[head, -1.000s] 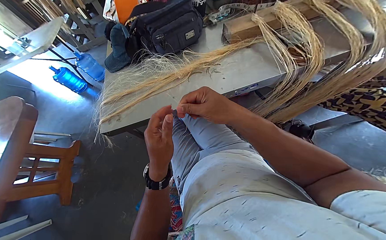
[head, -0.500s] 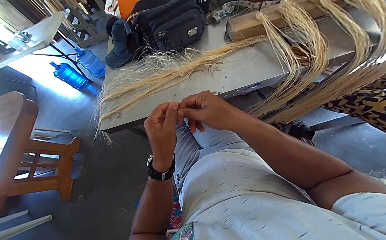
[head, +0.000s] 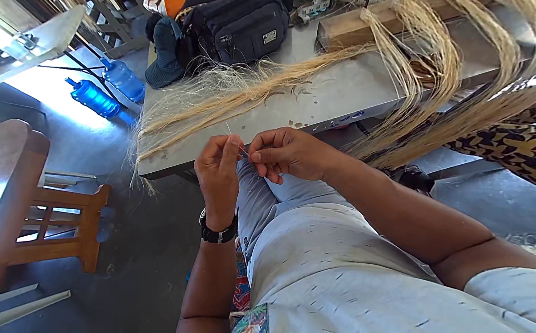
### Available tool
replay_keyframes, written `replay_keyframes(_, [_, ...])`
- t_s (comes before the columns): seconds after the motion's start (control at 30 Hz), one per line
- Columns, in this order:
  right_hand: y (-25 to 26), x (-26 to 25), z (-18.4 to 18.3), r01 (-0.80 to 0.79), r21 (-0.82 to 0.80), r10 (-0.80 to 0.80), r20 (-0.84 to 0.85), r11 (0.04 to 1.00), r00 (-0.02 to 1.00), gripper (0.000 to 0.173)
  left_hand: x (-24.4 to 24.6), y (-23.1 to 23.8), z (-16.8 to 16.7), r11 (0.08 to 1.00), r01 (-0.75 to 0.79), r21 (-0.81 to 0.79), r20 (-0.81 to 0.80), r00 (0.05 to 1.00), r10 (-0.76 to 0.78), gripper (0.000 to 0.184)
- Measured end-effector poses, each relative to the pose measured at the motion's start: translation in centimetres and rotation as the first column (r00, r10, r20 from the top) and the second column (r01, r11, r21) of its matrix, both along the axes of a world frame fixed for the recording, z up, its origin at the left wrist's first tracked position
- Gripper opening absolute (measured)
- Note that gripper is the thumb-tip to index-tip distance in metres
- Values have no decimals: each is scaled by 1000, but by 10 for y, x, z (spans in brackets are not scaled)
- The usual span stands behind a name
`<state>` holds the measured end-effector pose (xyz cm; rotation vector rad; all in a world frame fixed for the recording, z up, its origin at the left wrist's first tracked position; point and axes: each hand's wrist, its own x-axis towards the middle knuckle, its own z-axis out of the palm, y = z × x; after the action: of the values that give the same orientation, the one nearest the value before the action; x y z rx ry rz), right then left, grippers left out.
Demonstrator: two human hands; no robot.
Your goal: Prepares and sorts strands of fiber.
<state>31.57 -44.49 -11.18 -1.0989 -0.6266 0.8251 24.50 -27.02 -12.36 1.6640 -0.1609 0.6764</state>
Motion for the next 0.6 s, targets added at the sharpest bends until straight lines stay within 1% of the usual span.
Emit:
replay_keyframes(0.07, [-1, 0, 0, 4, 14, -5, 38, 1000, 999, 13, 1, -1, -1, 1000, 7, -8, 2, 1000, -7, 22])
replay_keyframes(0.13, [-2, 2, -1, 37, 45, -40, 58, 998, 998, 14, 3, -2, -4, 998, 35, -51, 22, 999, -34, 23])
replay_keyframes(0.2, [-3, 4, 0, 84, 97, -87, 25, 992, 996, 16, 6, -1, -8, 984, 145, -104, 58, 989, -140, 27])
replay_keyframes(0.23, [-4, 5, 2, 101, 125, -101, -5, 987, 995, 16, 7, -1, -9, 969, 220, -109, 50, 975, -216, 33])
replay_keyframes(0.3, [-5, 9, 4, 132, 178, -124, -56, 975, 991, 17, 7, -4, -12, 933, 345, -105, -36, 936, -350, 46])
replay_keyframes(0.33, [-6, 14, 6, 133, 193, -123, -68, 972, 990, 17, 7, -7, -15, 913, 388, -129, -84, 913, -400, 46])
replay_keyframes(0.37, [-8, 18, 8, 153, 195, -140, -77, 969, 987, 17, 7, -10, -18, 897, 409, -171, -121, 894, -431, 39])
replay_keyframes(0.43, [-13, 25, 14, 215, 166, -205, -76, 962, 976, 17, 4, -11, -25, 890, 385, -245, -190, 881, -433, 25])
replay_keyframes(0.47, [-18, 30, 16, 243, 155, -235, -69, 958, 970, 17, 2, -7, -30, 891, 377, -255, -211, 877, -431, 23])
replay_keyframes(0.53, [-31, 38, 20, 289, 152, -282, -61, 945, 957, 17, -3, 8, -38, 886, 406, -226, -230, 861, -453, 24])
replay_keyframes(0.6, [-45, 45, 23, 343, 148, -340, -45, 928, 939, 18, -11, 28, -46, 866, 466, -181, -262, 826, -499, 23])
